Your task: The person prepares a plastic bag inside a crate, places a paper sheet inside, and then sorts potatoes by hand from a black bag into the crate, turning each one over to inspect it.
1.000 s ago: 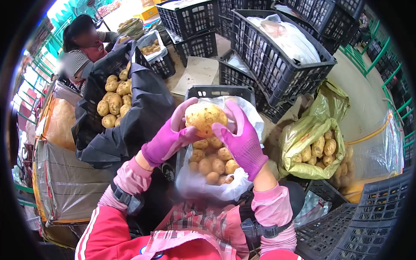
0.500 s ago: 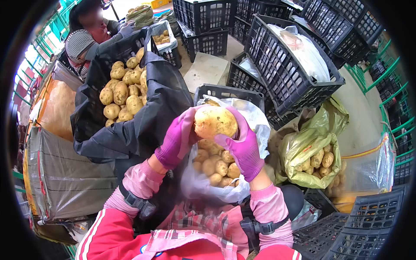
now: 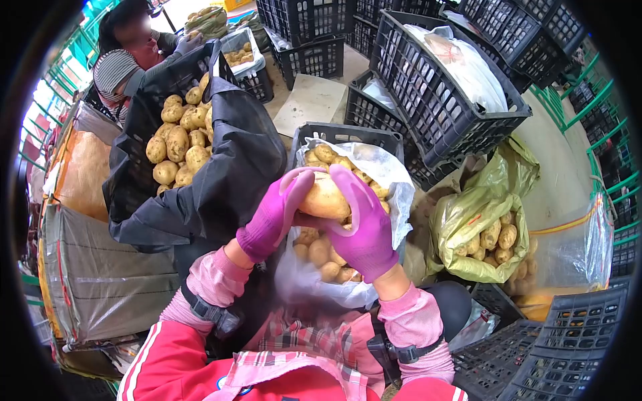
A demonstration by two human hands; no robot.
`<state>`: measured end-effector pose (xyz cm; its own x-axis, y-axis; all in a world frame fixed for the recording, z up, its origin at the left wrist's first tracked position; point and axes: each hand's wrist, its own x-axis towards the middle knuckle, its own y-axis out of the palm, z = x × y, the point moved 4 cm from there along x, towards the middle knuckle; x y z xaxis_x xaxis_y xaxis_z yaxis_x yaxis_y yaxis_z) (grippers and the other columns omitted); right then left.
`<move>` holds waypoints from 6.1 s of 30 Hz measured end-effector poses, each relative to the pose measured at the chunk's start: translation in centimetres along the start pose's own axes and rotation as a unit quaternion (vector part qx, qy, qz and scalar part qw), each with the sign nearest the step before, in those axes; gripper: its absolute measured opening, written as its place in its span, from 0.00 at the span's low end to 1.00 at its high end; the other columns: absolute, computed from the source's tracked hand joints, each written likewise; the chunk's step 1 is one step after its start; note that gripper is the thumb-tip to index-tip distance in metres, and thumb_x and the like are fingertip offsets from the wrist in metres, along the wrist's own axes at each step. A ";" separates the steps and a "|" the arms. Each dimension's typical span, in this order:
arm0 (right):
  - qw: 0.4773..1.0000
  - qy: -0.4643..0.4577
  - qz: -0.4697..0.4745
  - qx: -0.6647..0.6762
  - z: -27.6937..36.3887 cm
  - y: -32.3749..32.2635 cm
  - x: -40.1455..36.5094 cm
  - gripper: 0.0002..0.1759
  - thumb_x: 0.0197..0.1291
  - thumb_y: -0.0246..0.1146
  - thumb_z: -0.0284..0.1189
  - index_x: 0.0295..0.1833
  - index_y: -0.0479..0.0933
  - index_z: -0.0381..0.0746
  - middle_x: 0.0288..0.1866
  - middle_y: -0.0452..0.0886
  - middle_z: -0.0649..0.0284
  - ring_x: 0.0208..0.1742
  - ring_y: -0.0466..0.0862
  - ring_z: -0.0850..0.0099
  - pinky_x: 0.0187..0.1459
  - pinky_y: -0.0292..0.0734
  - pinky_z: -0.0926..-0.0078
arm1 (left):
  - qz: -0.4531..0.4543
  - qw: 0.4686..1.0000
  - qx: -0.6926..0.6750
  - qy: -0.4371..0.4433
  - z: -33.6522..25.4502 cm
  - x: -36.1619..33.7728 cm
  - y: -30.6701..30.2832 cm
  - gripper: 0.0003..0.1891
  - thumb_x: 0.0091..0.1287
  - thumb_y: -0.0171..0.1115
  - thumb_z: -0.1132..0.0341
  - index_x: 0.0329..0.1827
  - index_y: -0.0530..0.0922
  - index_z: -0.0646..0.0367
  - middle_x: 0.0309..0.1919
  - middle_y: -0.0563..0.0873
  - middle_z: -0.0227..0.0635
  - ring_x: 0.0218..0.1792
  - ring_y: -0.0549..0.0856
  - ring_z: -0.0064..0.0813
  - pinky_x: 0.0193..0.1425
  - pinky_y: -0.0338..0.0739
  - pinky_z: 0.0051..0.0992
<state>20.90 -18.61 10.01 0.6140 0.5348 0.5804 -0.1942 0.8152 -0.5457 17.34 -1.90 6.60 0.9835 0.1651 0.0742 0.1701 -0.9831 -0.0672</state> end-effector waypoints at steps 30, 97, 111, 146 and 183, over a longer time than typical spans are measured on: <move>0.954 0.215 -0.013 0.209 -0.3 0.3 -0.4 0.31 0.69 0.66 0.41 0.69 0.72 0.31 0.64 0.80 0.52 0.65 0.78 0.67 0.66 0.72 0.69 | 0.034 0.994 -0.025 0.101 -2.7 -0.7 1.7 0.27 0.77 0.56 0.57 0.74 0.66 0.62 0.63 0.77 0.40 0.61 0.78 0.27 0.67 0.73 0.27; 0.921 0.245 0.065 0.295 0.1 -1.1 -0.7 0.39 0.66 0.69 0.32 0.78 0.60 0.39 0.72 0.71 0.51 0.69 0.75 0.67 0.67 0.71 0.69 | 0.098 0.989 -0.107 0.009 -2.6 -1.5 0.8 0.33 0.75 0.59 0.55 0.78 0.56 0.54 0.60 0.75 0.33 0.55 0.78 0.18 0.47 0.76 0.17; 0.973 0.207 0.053 0.092 -0.3 3.4 -1.1 0.41 0.54 0.75 0.29 0.73 0.68 0.38 0.69 0.76 0.52 0.70 0.77 0.60 0.67 0.73 0.68 | -0.079 0.991 0.095 0.052 2.1 -1.0 0.1 0.17 0.79 0.52 0.56 0.58 0.76 0.60 0.43 0.84 0.40 0.42 0.86 0.32 0.44 0.80 0.29; 0.917 0.218 0.034 0.333 -0.6 2.0 -1.1 0.56 0.54 0.78 0.34 0.81 0.50 0.36 0.78 0.62 0.53 0.77 0.65 0.65 0.74 0.65 0.68 | 0.056 0.995 0.029 0.078 -1.1 -0.9 0.9 0.26 0.81 0.46 0.54 0.75 0.64 0.62 0.68 0.74 0.40 0.62 0.79 0.29 0.67 0.74 0.29; 0.938 0.211 -0.109 0.251 -1.8 0.1 -0.7 0.22 0.79 0.51 0.41 0.59 0.78 0.32 0.53 0.85 0.56 0.58 0.82 0.68 0.63 0.73 0.72 | 0.049 0.970 0.136 0.198 -1.7 -2.2 2.7 0.43 0.56 0.73 0.78 0.77 0.63 0.61 0.73 0.68 0.44 0.76 0.67 0.39 0.78 0.61 0.35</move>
<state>21.87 -19.28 8.45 0.9091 0.2930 0.2962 -0.2987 0.9540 -0.0271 15.53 -5.08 7.98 0.9042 -0.0234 0.4264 0.1407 -0.9264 -0.3492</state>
